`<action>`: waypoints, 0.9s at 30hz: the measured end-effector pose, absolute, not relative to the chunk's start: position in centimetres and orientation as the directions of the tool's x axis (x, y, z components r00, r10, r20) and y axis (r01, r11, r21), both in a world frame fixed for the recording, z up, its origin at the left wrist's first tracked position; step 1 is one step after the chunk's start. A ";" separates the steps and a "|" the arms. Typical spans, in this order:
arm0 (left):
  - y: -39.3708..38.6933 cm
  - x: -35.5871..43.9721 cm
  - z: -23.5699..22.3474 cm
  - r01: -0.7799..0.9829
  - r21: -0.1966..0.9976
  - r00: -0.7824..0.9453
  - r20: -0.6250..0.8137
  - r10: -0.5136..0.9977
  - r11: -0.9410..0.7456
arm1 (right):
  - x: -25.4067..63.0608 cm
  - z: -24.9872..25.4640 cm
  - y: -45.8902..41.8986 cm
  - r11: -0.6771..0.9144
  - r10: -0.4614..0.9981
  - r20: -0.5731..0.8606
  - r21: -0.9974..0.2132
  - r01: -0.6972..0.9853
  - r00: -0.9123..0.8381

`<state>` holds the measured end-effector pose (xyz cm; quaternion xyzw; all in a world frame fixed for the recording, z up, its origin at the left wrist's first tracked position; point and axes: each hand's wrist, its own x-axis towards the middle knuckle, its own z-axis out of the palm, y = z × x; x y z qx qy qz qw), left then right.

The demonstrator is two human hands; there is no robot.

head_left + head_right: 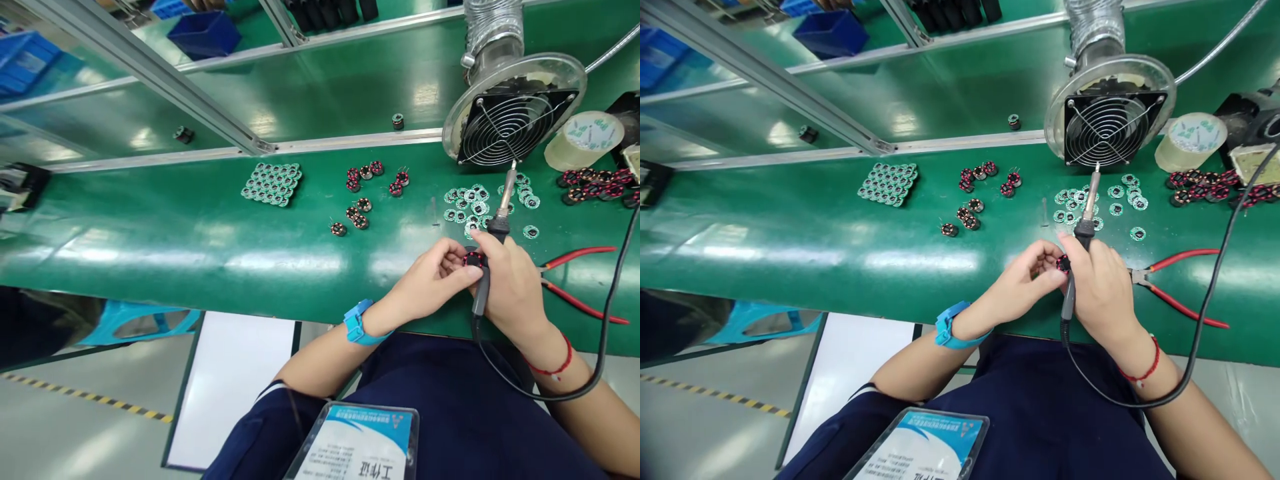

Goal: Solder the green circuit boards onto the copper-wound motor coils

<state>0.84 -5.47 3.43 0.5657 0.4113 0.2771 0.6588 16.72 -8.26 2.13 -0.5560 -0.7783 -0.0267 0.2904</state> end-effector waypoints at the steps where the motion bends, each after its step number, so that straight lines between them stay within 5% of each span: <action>1: -5.4 1.2 3.4 0.097 0.970 0.501 -0.241 0.831 0.223 | 16.7 2.1 -8.3 0.373 0.858 0.467 -0.275 0.886 -0.216; 7: -5.2 2.1 2.6 -0.030 0.962 0.456 -0.230 0.860 0.273 | 17.6 2.2 -9.1 0.360 0.913 0.346 -0.427 0.829 -0.218; 10: -5.1 1.9 2.2 -0.062 0.968 0.466 -0.186 0.865 0.242 | 18.1 2.2 -9.4 0.398 0.889 0.393 -0.408 0.822 -0.236; 16: -5.1 1.5 2.6 0.094 0.969 0.418 0.169 0.893 -0.228 | 18.2 2.1 -9.4 0.447 0.855 0.442 -0.360 0.819 -0.273; 20: -5.3 1.1 2.6 0.046 0.951 0.371 0.267 0.889 -0.305 | 18.1 2.0 -9.6 0.437 0.853 0.480 -0.438 0.786 -0.206; 24: -5.5 0.7 1.9 -0.083 0.995 0.227 0.077 0.971 -0.060 | 18.1 2.0 -9.8 0.411 0.836 0.542 -0.523 0.747 -0.080; 27: -5.6 0.8 1.8 -0.184 0.960 0.212 -0.173 0.962 0.213 | 18.2 1.9 -9.8 0.393 0.839 0.535 -0.466 0.793 -0.101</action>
